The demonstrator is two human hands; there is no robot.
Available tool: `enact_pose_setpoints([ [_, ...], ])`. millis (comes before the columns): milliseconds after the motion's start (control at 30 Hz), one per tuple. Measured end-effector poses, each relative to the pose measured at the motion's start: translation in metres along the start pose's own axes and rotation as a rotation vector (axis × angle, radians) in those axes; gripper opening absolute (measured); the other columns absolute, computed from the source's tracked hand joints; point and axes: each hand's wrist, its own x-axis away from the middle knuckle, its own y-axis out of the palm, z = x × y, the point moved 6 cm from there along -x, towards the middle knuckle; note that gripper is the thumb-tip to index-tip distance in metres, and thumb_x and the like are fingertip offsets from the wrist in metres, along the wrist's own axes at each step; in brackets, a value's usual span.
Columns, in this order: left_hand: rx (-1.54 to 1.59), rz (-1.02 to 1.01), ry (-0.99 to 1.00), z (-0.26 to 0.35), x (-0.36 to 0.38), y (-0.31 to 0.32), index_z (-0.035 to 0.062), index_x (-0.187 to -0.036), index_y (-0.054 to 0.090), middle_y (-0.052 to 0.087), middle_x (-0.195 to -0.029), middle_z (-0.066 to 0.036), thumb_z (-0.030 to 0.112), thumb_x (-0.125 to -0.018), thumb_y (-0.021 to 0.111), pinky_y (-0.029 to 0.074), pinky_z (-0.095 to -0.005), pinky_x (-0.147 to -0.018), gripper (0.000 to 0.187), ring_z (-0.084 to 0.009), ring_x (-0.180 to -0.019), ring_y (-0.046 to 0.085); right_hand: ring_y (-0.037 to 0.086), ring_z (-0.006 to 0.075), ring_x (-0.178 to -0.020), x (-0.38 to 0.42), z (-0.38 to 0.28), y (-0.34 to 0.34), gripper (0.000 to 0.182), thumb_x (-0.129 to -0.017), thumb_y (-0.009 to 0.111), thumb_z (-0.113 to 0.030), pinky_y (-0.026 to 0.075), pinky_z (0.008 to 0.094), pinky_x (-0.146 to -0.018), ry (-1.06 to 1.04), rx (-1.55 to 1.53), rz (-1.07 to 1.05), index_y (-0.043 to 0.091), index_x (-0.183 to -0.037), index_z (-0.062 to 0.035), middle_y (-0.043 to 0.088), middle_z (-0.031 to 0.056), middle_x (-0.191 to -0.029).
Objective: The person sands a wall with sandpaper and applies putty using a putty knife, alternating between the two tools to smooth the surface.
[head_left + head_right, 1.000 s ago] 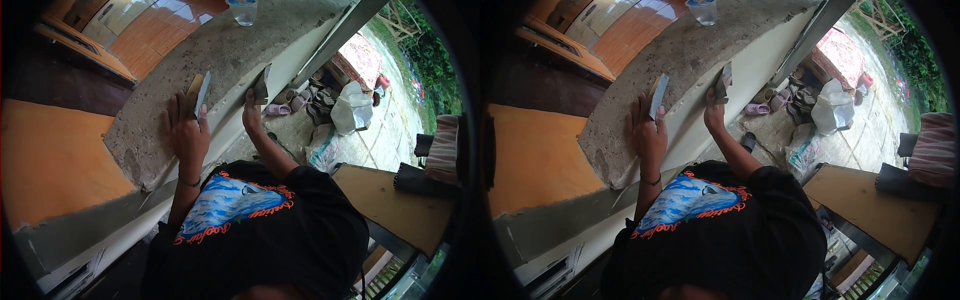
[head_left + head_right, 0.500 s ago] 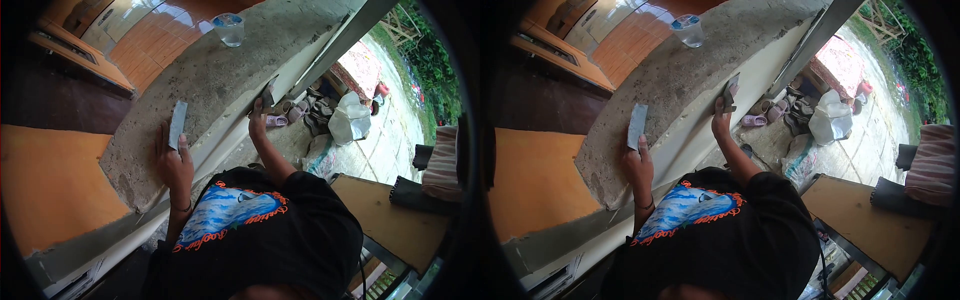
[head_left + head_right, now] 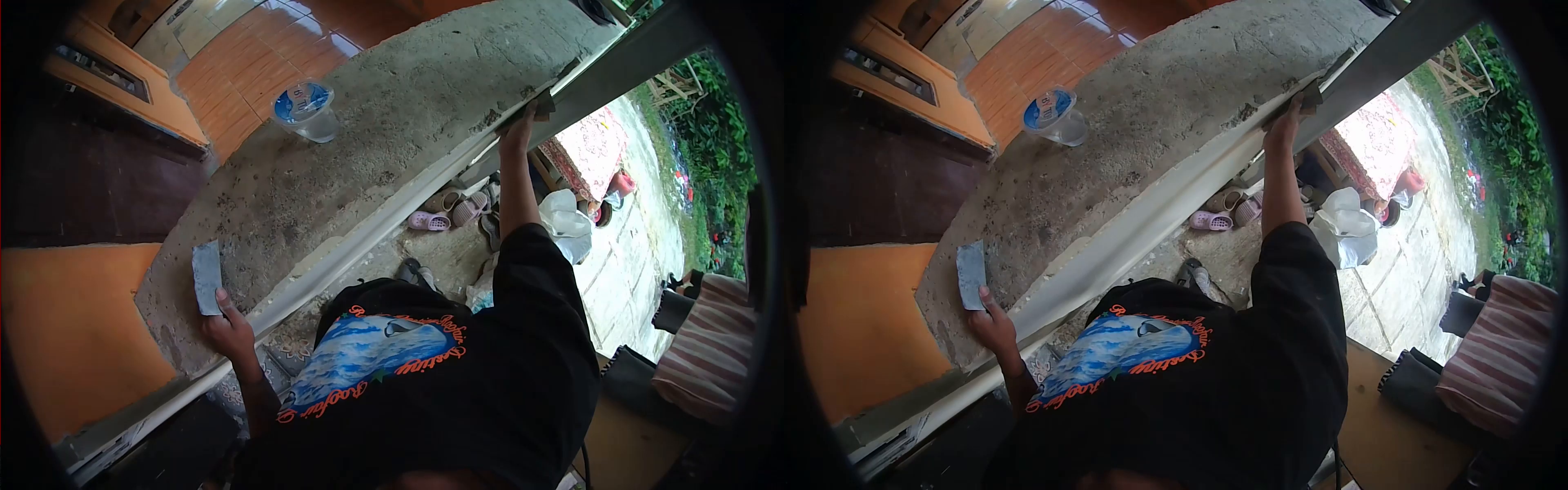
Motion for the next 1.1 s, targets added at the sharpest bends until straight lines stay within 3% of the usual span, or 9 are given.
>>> enact_pose_setpoints([
  [267, -0.015, 0.002, -0.016, 0.000, 0.000, -0.001, -0.0100, -0.095, 0.060, 0.060, -0.084, -0.029, 0.031, -0.093, 0.045, 0.043, -0.0477, -0.066, 0.044, -0.0457, -0.078, 0.057, 0.051, 0.0209, -0.104, -0.047, 0.013, -0.034, 0.054, -0.091, 0.050, -0.042, 0.038, 0.0321, -0.092, 0.024, 0.033, 0.075, 0.044, -0.125, -0.0006, 0.053, 0.0093, -0.114],
  [467, 0.005, -0.160, -0.047, -0.005, 0.001, 0.004, -0.0061, -0.099, 0.061, 0.061, -0.088, -0.028, 0.033, -0.093, 0.045, 0.044, -0.0468, -0.069, 0.042, -0.0444, -0.082, 0.057, 0.044, 0.0205, -0.115, 0.077, 0.094, -0.034, 0.068, -0.090, 0.048, -0.048, 0.032, 0.0294, -0.098, 0.169, 0.240, 0.151, 0.034, -0.134, 0.0026, 0.045, 0.0107, -0.130],
  [600, 0.073, -0.196, 0.144, -0.004, 0.003, 0.006, -0.0016, -0.114, 0.056, 0.056, -0.114, -0.023, 0.033, -0.093, 0.043, 0.040, -0.0448, -0.089, 0.042, -0.0396, -0.104, 0.052, 0.038, 0.0208, -0.121, 0.216, 0.100, 0.023, 0.066, -0.093, 0.043, -0.045, 0.026, 0.0302, -0.102, 0.161, 0.224, 0.052, 0.032, -0.134, 0.0050, 0.039, 0.0133, -0.135],
  [667, 0.061, -0.196, 0.244, 0.003, 0.004, 0.002, -0.0003, -0.118, 0.054, 0.052, -0.122, -0.021, 0.033, -0.093, 0.041, 0.037, -0.0449, -0.096, 0.043, -0.0376, -0.113, 0.048, 0.048, 0.0176, -0.102, 0.265, 0.123, 0.022, 0.062, -0.090, 0.048, -0.049, 0.040, 0.0294, -0.087, 0.019, 0.213, 0.057, 0.042, -0.127, 0.0003, 0.052, 0.0092, -0.116],
  [700, -0.001, -0.190, 0.302, 0.007, 0.004, 0.000, 0.0003, -0.118, 0.054, 0.050, -0.125, -0.020, 0.034, -0.094, 0.039, 0.033, -0.0457, -0.100, 0.044, -0.0364, -0.118, 0.045, 0.041, 0.0205, -0.116, 0.303, 0.118, 0.037, 0.067, -0.091, 0.047, -0.047, 0.030, 0.0310, -0.100, 0.119, 0.297, 0.038, 0.034, -0.133, 0.0033, 0.045, 0.0129, -0.128],
  [800, -0.022, -0.193, 0.373, 0.006, 0.008, -0.004, 0.0009, -0.120, 0.054, 0.047, -0.130, -0.018, 0.036, -0.094, 0.037, 0.028, -0.0466, -0.104, 0.046, -0.0342, -0.123, 0.040, 0.041, 0.0149, -0.108, 0.399, 0.142, 0.060, 0.061, -0.093, 0.044, -0.045, 0.033, 0.0265, -0.093, 0.188, 0.351, -0.140, 0.035, -0.133, 0.0005, 0.045, 0.0080, -0.123],
  [833, -0.001, -0.201, 0.372, 0.005, 0.007, -0.005, 0.0008, -0.120, 0.053, 0.047, -0.130, -0.017, 0.036, -0.095, 0.036, 0.026, -0.0466, -0.104, 0.047, -0.0333, -0.124, 0.039, 0.027, 0.0269, -0.131, 0.438, 0.116, 0.093, 0.060, -0.096, 0.039, -0.037, 0.019, 0.0345, -0.107, 0.143, 0.346, -0.239, 0.026, -0.137, 0.0046, 0.031, 0.0178, -0.140],
  [933, 0.094, -0.221, 0.367, -0.003, 0.007, -0.005, 0.0007, -0.121, 0.052, 0.047, -0.130, -0.017, 0.035, -0.095, 0.036, 0.026, -0.0466, -0.104, 0.046, -0.0338, -0.124, 0.040, 0.002, 0.0299, -0.139, 0.512, 0.107, 0.119, 0.064, -0.096, 0.037, -0.032, 0.011, 0.0357, -0.111, 0.015, 0.591, -0.475, 0.006, -0.143, -0.0018, -0.003, 0.0191, -0.149],
  [1100, 0.197, -0.243, 0.334, -0.011, 0.008, -0.004, -0.0012, -0.120, 0.051, 0.049, -0.127, -0.020, 0.031, -0.094, 0.039, 0.028, -0.0465, -0.104, 0.044, -0.0353, -0.121, 0.042, -0.003, 0.0291, -0.139, 0.515, 0.119, 0.124, 0.061, -0.097, 0.035, -0.030, 0.005, 0.0348, -0.111, 0.072, 0.513, -0.465, 0.004, -0.143, -0.0030, -0.004, 0.0184, -0.149],
])
